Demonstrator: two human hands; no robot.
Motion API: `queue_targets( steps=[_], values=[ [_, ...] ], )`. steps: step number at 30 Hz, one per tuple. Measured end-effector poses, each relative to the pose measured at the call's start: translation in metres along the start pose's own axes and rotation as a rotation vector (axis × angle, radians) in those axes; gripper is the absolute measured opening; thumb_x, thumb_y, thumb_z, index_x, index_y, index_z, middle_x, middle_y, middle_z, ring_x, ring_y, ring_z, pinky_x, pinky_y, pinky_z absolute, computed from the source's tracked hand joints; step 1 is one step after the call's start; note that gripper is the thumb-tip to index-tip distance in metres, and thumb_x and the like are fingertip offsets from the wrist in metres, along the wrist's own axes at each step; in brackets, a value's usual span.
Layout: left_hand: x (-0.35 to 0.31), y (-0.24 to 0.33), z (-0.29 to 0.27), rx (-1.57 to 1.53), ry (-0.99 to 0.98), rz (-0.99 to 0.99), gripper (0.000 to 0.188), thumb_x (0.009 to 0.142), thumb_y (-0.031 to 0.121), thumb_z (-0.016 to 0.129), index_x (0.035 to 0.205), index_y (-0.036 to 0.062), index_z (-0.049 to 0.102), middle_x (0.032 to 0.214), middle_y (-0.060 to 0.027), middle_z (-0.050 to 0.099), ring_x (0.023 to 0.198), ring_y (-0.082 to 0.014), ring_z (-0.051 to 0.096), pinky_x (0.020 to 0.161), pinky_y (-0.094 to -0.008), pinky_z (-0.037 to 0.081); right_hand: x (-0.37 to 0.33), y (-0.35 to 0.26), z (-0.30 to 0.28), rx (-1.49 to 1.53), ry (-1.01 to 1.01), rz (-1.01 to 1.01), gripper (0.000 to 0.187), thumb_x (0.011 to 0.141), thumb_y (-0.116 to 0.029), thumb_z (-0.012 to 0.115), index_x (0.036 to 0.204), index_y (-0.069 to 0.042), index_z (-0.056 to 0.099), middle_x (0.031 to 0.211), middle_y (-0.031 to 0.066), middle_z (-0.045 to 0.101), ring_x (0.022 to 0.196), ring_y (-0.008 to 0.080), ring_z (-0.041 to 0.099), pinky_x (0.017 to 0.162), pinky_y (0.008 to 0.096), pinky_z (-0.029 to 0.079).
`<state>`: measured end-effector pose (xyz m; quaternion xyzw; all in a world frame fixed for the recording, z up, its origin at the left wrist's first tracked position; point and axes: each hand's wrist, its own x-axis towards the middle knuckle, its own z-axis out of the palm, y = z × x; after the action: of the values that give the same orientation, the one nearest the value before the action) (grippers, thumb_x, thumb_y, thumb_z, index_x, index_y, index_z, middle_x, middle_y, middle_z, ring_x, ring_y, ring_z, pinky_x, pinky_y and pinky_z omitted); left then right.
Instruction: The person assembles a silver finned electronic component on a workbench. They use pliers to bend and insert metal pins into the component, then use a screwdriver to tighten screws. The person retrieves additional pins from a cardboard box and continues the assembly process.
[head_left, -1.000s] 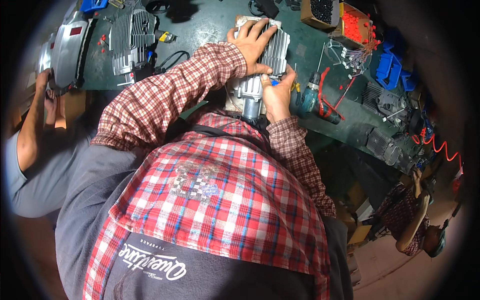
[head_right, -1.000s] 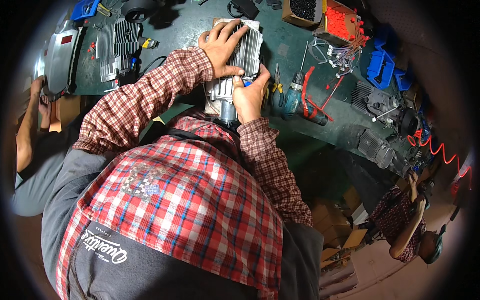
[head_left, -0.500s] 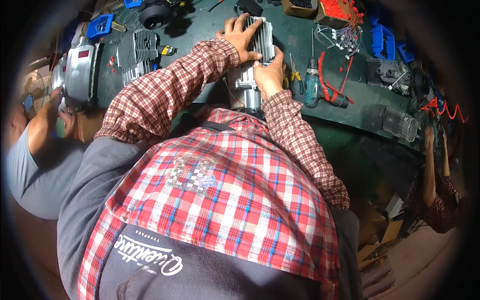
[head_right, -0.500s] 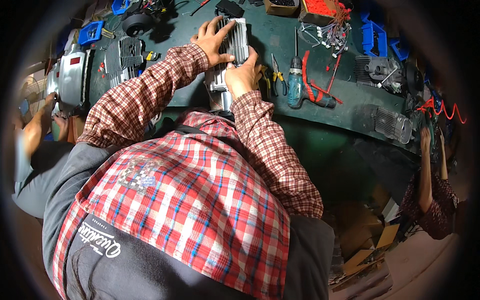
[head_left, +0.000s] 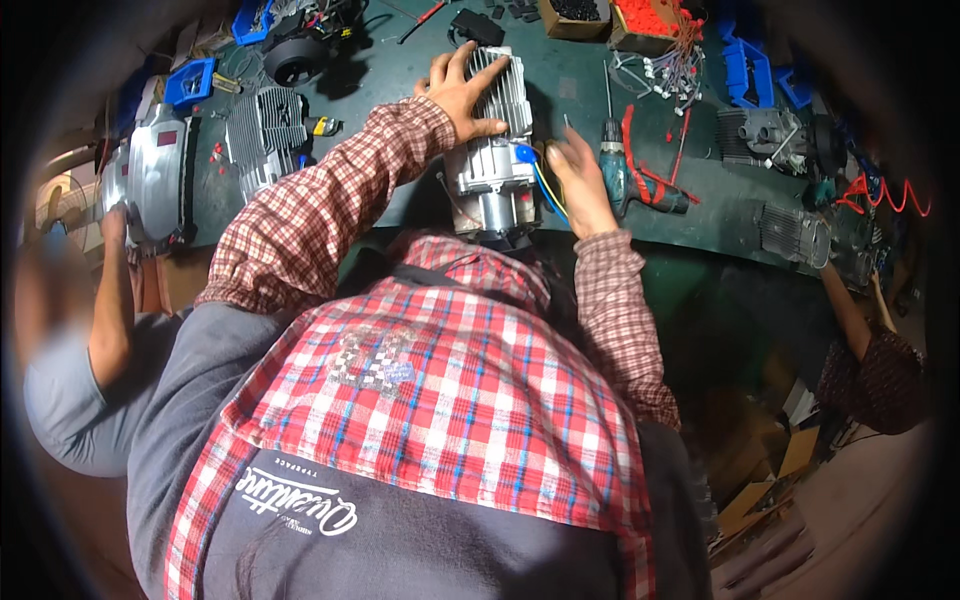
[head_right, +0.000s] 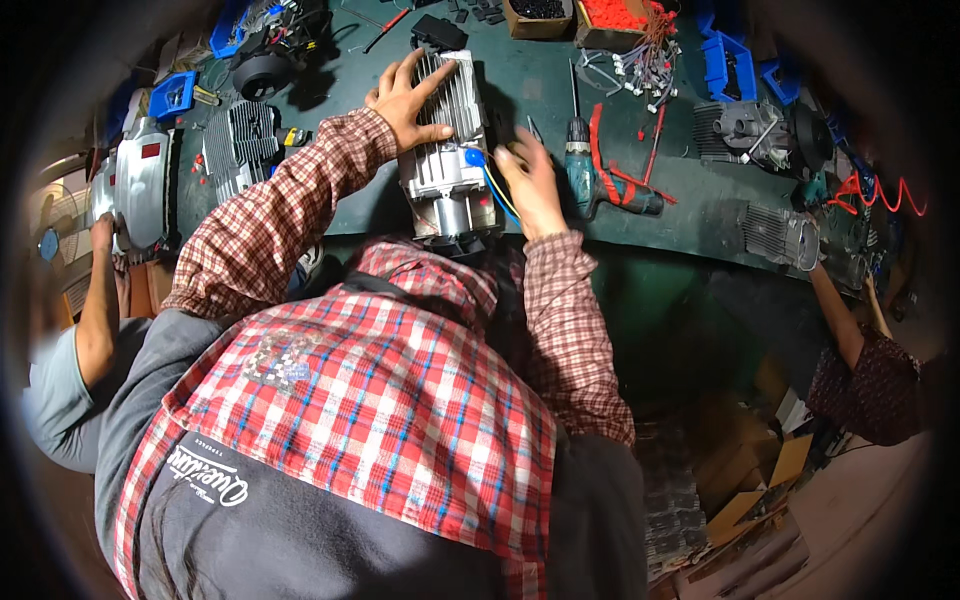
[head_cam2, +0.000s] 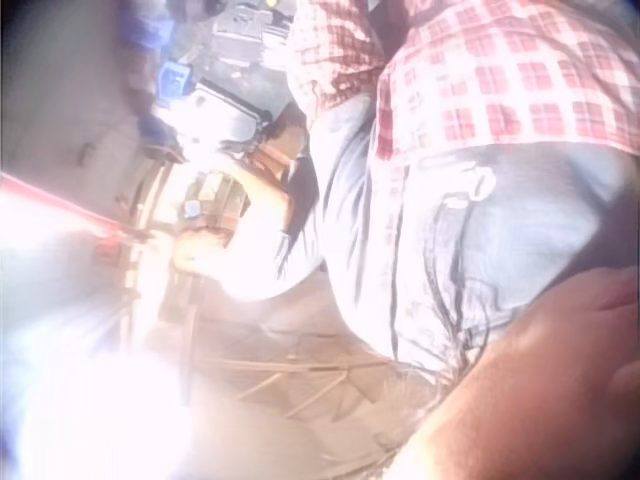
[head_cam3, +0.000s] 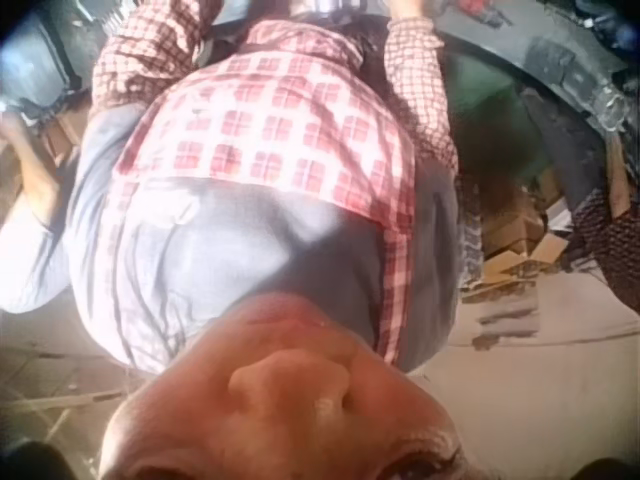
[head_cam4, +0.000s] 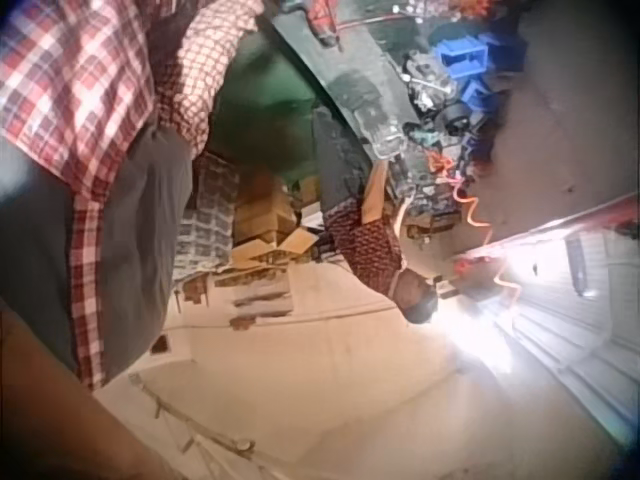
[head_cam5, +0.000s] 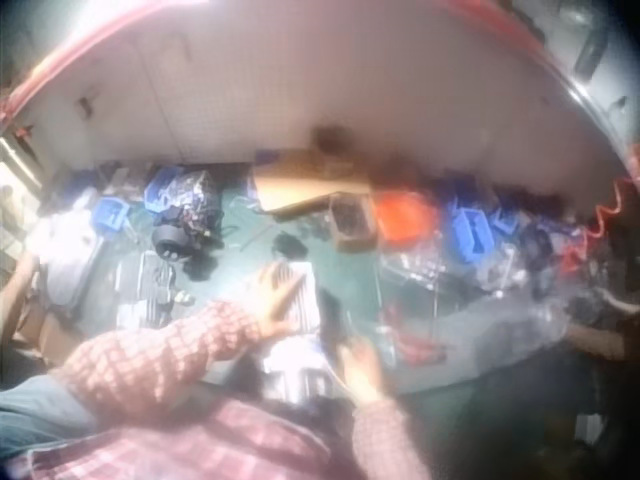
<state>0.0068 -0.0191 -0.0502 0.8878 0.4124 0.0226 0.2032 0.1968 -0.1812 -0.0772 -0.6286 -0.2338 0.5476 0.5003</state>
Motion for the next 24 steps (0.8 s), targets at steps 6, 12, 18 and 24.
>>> queue_targets(
  steps=[6, 12, 18, 24],
  values=[
    [0.000, -0.011, -0.015, -0.049, -0.126, 0.109, 0.117, 0.062, 0.041, 0.086, 0.154, 0.0385, 0.014, 0.161, -0.0177, -0.001, 0.147, -0.0435, 0.005, 0.109, -0.0681, 0.021, 0.009, 0.062, -0.017, -1.392, 0.436, -0.059, 0.041, 0.084, -0.022, 0.071, 0.114, -0.001, 0.052, 0.109, 0.0184, 0.058, 0.105, 0.0348, 0.053, 0.090, 0.0444, 0.045],
    [-0.002, -0.017, -0.020, -0.011, -0.167, 0.124, 0.121, 0.060, 0.046, 0.086, 0.155, 0.0389, 0.011, 0.162, -0.0164, -0.002, 0.147, -0.0431, 0.004, 0.109, -0.0682, 0.021, 0.016, 0.074, -0.014, -1.481, 0.463, -0.182, 0.014, 0.093, -0.012, 0.048, 0.103, -0.005, 0.053, 0.103, 0.0133, 0.058, 0.101, 0.0308, 0.055, 0.085, 0.0418, 0.045],
    [-0.003, -0.014, -0.022, 0.038, -0.146, 0.116, 0.134, 0.047, 0.066, 0.085, 0.155, 0.0387, 0.011, 0.161, -0.0187, -0.002, 0.146, -0.0464, 0.005, 0.107, -0.0693, 0.023, 0.013, 0.075, -0.010, -1.521, 0.575, -0.438, 0.029, 0.093, -0.011, 0.047, 0.122, -0.004, 0.049, 0.126, 0.0156, 0.051, 0.115, 0.0327, 0.048, 0.097, 0.0442, 0.039],
    [-0.006, -0.024, -0.019, 0.044, -0.116, 0.119, 0.142, 0.035, 0.079, 0.079, 0.154, 0.0386, 0.013, 0.161, -0.0191, 0.001, 0.146, -0.0461, 0.008, 0.107, -0.0685, 0.025, 0.008, 0.054, 0.000, -1.419, 0.444, -0.108, 0.022, 0.094, -0.009, 0.045, 0.114, -0.002, 0.050, 0.123, 0.0171, 0.052, 0.114, 0.0328, 0.049, 0.095, 0.0425, 0.041]
  ],
)
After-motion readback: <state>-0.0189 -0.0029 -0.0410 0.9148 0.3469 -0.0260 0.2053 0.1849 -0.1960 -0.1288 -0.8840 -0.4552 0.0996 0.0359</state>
